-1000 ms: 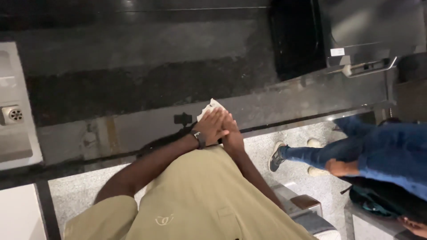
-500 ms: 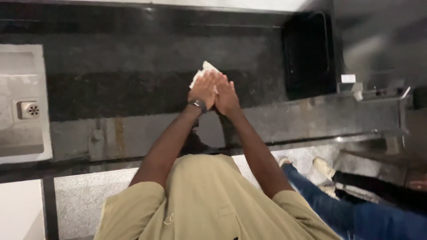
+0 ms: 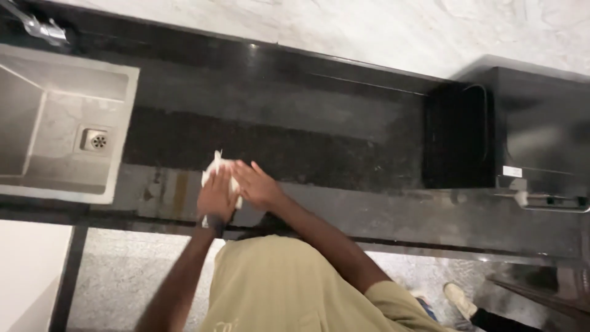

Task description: Tidying up a kitchenette by putting dishes, bowls, and cutlery into drawers and wiping down the countertop with a cloth.

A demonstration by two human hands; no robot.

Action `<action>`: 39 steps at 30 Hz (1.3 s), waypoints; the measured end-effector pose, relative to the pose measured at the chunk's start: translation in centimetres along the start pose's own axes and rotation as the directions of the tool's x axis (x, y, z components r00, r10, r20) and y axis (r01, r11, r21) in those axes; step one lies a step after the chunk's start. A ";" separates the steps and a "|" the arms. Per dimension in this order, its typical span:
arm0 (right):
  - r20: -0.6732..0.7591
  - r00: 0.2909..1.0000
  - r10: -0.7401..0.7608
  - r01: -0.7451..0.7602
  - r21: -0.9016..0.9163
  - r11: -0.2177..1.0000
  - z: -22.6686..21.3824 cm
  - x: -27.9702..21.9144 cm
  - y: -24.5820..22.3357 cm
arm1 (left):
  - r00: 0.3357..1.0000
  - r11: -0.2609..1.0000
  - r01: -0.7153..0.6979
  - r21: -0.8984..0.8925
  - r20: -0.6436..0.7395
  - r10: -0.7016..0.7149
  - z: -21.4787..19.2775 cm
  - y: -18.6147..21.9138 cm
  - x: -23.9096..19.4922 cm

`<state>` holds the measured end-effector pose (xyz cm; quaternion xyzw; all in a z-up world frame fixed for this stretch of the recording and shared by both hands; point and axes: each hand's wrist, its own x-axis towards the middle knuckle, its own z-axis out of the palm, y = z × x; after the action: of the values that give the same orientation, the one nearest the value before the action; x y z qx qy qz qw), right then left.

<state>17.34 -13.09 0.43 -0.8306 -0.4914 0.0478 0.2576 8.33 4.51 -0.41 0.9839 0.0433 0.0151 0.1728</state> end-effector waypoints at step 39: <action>-0.326 0.824 0.464 -0.502 -0.040 0.864 -4.2 -3.5 11.4 | 0.952 0.966 -0.260 -0.005 0.164 0.257 10.6 12.2 15.2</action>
<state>25.95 -22.02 -1.97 -0.9394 -0.2209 -0.0479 0.2579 24.87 -9.14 -5.99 0.9804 -0.1000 -0.0432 0.1641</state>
